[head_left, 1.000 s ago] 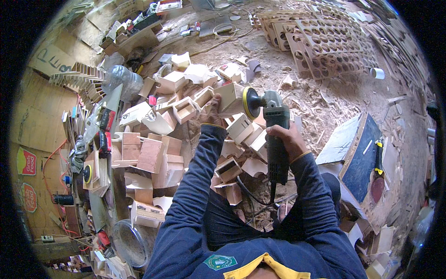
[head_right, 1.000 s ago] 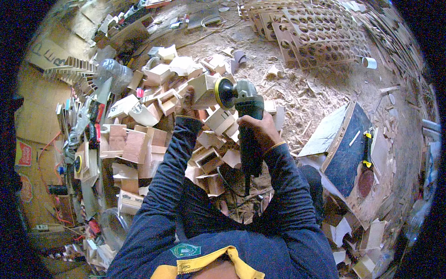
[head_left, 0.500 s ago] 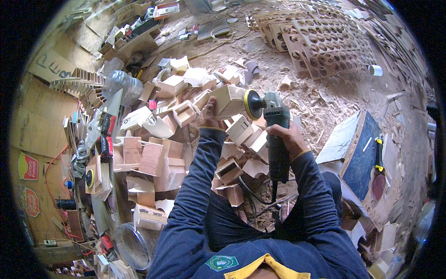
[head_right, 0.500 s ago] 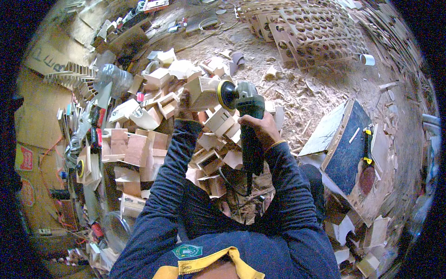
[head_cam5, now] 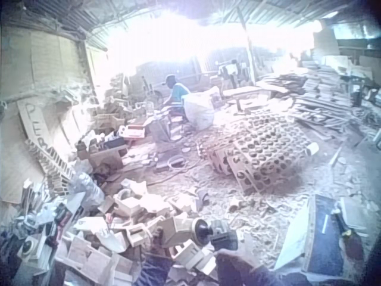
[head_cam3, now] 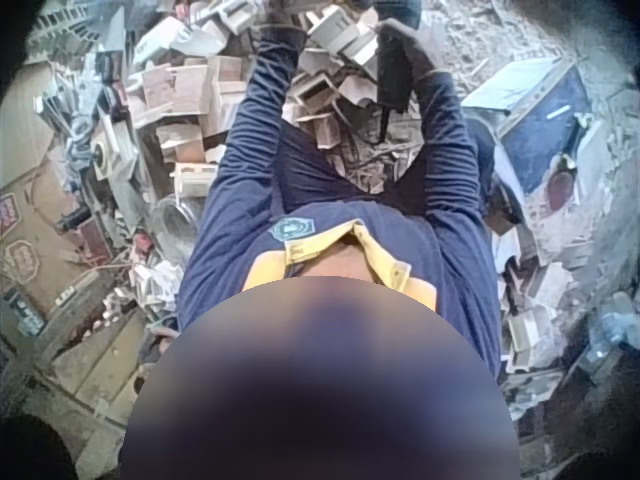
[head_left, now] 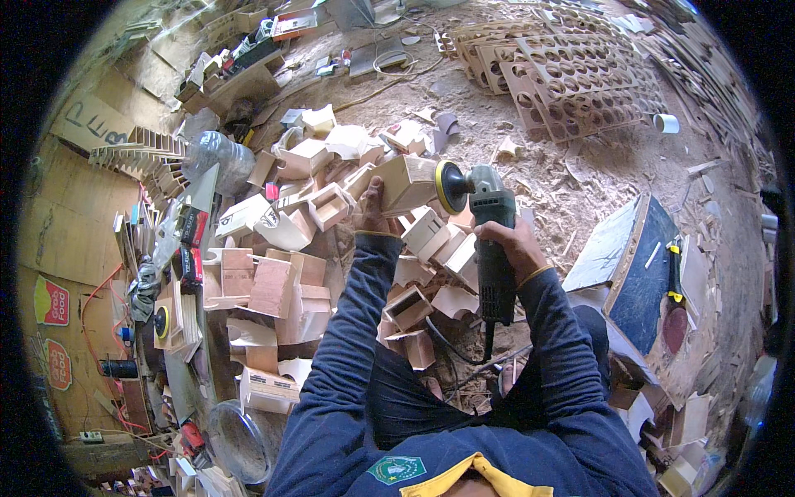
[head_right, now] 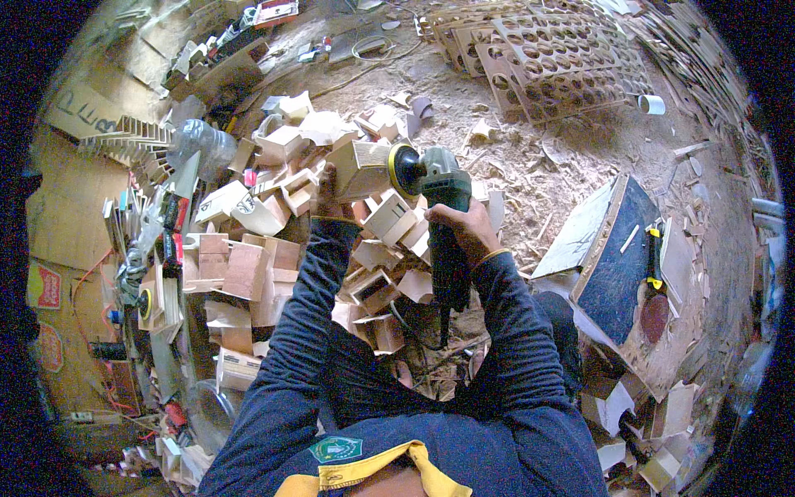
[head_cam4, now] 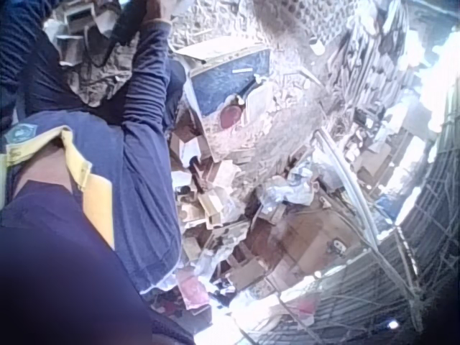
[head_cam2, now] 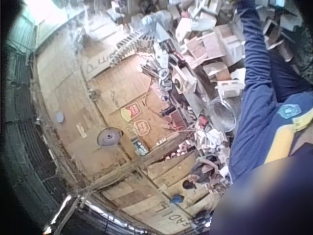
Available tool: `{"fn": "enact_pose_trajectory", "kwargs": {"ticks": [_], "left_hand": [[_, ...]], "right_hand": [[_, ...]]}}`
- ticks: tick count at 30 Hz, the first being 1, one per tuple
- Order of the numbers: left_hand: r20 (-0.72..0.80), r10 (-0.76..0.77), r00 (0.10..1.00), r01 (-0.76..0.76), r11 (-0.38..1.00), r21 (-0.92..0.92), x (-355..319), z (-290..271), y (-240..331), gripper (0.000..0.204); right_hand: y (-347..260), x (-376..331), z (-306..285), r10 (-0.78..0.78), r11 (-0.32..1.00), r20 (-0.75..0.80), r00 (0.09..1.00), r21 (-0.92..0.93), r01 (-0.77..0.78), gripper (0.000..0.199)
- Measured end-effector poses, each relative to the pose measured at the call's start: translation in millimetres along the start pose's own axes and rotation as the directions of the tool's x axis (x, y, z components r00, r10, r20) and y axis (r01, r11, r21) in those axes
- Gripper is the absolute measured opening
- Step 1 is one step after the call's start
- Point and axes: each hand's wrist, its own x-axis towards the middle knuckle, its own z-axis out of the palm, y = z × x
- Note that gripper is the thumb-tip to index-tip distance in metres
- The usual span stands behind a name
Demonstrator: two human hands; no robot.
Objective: The person uses an angle grinder with a sanding disc to smooth the surfaces of small wooden pieces. They hold each piece in one hand and move the grinder over the edges and faces, then place the finished piece aside and pick up another.
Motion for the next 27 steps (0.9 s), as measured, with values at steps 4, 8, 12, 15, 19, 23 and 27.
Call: {"fn": "enact_pose_trajectory", "kwargs": {"ticks": [4, 8, 12, 15, 19, 23, 27], "left_hand": [[0.022, 0.000, 1.000, 0.002, 0.995, -0.097, 6, -5, -3, 0.050], [-0.027, 0.052, 0.998, -0.056, 0.977, -0.207, 11, -6, -9, 0.036], [-0.024, -0.021, 0.999, 0.021, 1.000, 0.000, 9, -8, -6, 0.060], [0.007, 0.003, 1.000, -0.003, 1.000, -0.003, 3, -3, -2, 0.058], [-0.061, 0.057, 0.997, -0.066, 0.985, -0.160, -4, 8, 2, 0.034], [-0.075, 0.112, 0.991, -0.119, 0.988, -0.098, -8, 13, 7, 0.032], [-0.077, 0.088, 0.993, -0.098, 0.986, -0.134, -9, 15, 8, 0.031]], "right_hand": [[-2, 0, 2, -0.008, 1.000, 0.003, 1.000, -0.004, 0.008, 0.038], [-2, -1, 3, -0.013, 1.000, 0.000, 1.000, 0.009, 0.013, 0.038], [-2, -2, 2, 0.006, 1.000, 0.013, 1.000, 0.019, -0.006, 0.035], [-3, -2, 3, -0.009, 0.999, 0.016, 1.000, 0.044, 0.008, 0.030], [-4, -2, 5, 0.008, 0.997, 0.022, 1.000, 0.073, -0.010, 0.029], [-4, -4, 8, -0.003, 0.998, 0.017, 1.000, 0.069, 0.001, 0.029], [-6, -5, 9, -0.014, 0.998, 0.036, 0.999, 0.060, 0.012, 0.031]]}}
